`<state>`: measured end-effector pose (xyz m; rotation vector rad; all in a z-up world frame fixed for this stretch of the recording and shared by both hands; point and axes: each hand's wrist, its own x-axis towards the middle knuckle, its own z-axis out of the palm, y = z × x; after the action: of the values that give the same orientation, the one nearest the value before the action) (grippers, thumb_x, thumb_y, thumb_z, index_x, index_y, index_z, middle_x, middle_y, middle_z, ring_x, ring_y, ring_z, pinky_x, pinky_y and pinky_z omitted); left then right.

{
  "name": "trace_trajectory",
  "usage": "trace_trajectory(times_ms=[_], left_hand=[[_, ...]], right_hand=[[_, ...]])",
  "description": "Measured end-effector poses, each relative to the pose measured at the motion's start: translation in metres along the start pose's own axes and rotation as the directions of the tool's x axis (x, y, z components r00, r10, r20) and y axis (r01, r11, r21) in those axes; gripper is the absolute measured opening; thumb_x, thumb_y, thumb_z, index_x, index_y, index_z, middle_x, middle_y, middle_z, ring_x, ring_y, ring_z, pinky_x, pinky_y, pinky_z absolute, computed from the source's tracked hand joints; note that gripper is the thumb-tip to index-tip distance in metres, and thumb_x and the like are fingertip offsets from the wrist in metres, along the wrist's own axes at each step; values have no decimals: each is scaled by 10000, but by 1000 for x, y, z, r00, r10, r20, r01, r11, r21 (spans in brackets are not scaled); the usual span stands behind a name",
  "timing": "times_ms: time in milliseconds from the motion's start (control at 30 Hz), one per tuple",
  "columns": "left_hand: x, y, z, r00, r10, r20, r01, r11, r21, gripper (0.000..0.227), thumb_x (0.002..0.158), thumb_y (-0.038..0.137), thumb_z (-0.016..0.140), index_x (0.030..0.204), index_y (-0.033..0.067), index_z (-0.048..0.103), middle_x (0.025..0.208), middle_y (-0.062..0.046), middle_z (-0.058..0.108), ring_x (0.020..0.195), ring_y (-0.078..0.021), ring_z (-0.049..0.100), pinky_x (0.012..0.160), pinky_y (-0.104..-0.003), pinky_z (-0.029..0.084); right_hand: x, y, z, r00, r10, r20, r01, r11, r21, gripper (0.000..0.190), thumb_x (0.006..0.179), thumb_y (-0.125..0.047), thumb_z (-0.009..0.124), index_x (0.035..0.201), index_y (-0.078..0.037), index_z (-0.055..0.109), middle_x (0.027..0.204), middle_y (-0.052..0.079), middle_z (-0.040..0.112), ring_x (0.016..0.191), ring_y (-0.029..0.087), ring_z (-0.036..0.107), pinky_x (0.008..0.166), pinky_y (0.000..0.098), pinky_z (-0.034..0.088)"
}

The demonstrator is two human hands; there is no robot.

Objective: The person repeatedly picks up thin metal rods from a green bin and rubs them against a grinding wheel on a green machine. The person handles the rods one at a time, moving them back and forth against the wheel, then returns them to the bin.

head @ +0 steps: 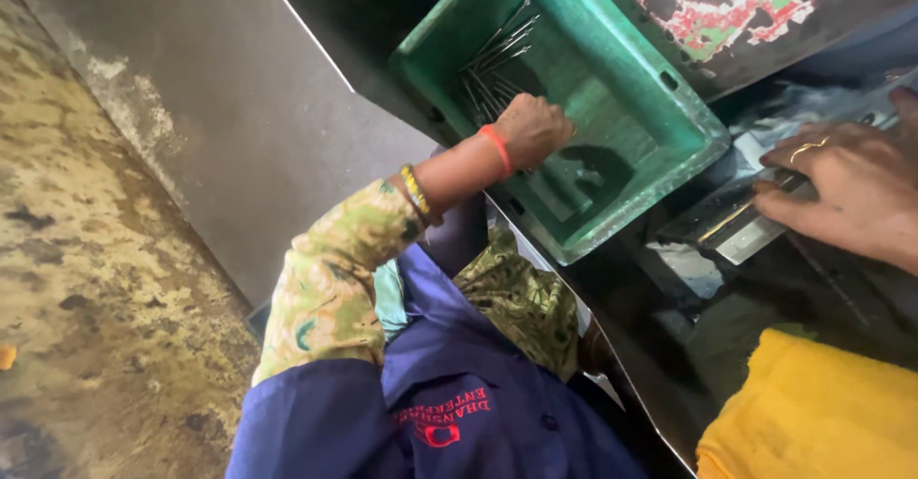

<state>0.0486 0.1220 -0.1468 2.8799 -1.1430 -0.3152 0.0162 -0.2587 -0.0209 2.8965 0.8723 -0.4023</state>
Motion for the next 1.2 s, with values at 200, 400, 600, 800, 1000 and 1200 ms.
trace_trajectory(times_ms=[200, 400, 600, 800, 1000, 1200], left_hand=[[35, 2, 50, 929, -113, 354, 56, 985, 166, 177, 878, 176, 699, 1021, 120, 786, 1102, -105, 758, 998, -348, 738, 593, -559, 611], [49, -10, 56, 921, 25, 390, -124, 965, 229, 568, 700, 181, 842, 1231, 102, 657, 1437, -151, 526, 1030, -429, 702, 428, -585, 626], [56, -5, 62, 876, -106, 470, -23, 965, 261, 304, 832, 188, 779, 1118, 92, 743, 1281, -91, 671, 977, -382, 735, 458, -540, 619], [46, -7, 64, 932, 21, 363, -132, 950, 284, 191, 859, 161, 721, 1035, 143, 794, 1098, -55, 764, 958, -304, 747, 512, -514, 604], [27, 4, 2, 997, 48, 61, -49, 999, 22, 183, 942, 141, 637, 1098, 130, 732, 1001, -105, 763, 890, -311, 759, 636, -446, 592], [-12, 59, -93, 957, -112, -266, -161, 559, -814, 312, 995, 267, 690, 1235, 71, 655, 801, -139, 688, 655, -237, 693, 561, -381, 566]], right_hand=[[0, -1, -2, 1000, 2, -15, -2, 999, -35, 607, 797, -513, 689, 1199, -63, 752, 1318, 130, 715, 1336, 325, 616, 1203, 418, 431], [-4, 2, -7, 1000, 21, -13, -22, 996, -90, 681, 798, -575, 673, 1257, -77, 743, 1344, 148, 700, 1332, 322, 615, 1185, 415, 438], [-1, -2, -15, 998, 58, 19, -55, 988, -143, 607, 843, -591, 639, 1249, -153, 747, 1400, 56, 671, 1384, 264, 554, 1193, 495, 320], [-9, -21, -51, 973, 208, 102, -189, 967, -170, 463, 903, -512, 586, 1184, -190, 762, 1333, 29, 692, 1322, 188, 587, 1234, 580, 206], [-9, -30, -73, 986, 157, 47, -151, 982, -110, 420, 921, -465, 578, 1150, -164, 758, 1259, 31, 717, 1281, 207, 610, 1276, 539, 193], [-8, -18, -69, 994, 65, -89, -71, 995, -66, 379, 893, -413, 610, 1089, -135, 775, 1235, 94, 722, 1277, 240, 619, 1255, 503, 234]])
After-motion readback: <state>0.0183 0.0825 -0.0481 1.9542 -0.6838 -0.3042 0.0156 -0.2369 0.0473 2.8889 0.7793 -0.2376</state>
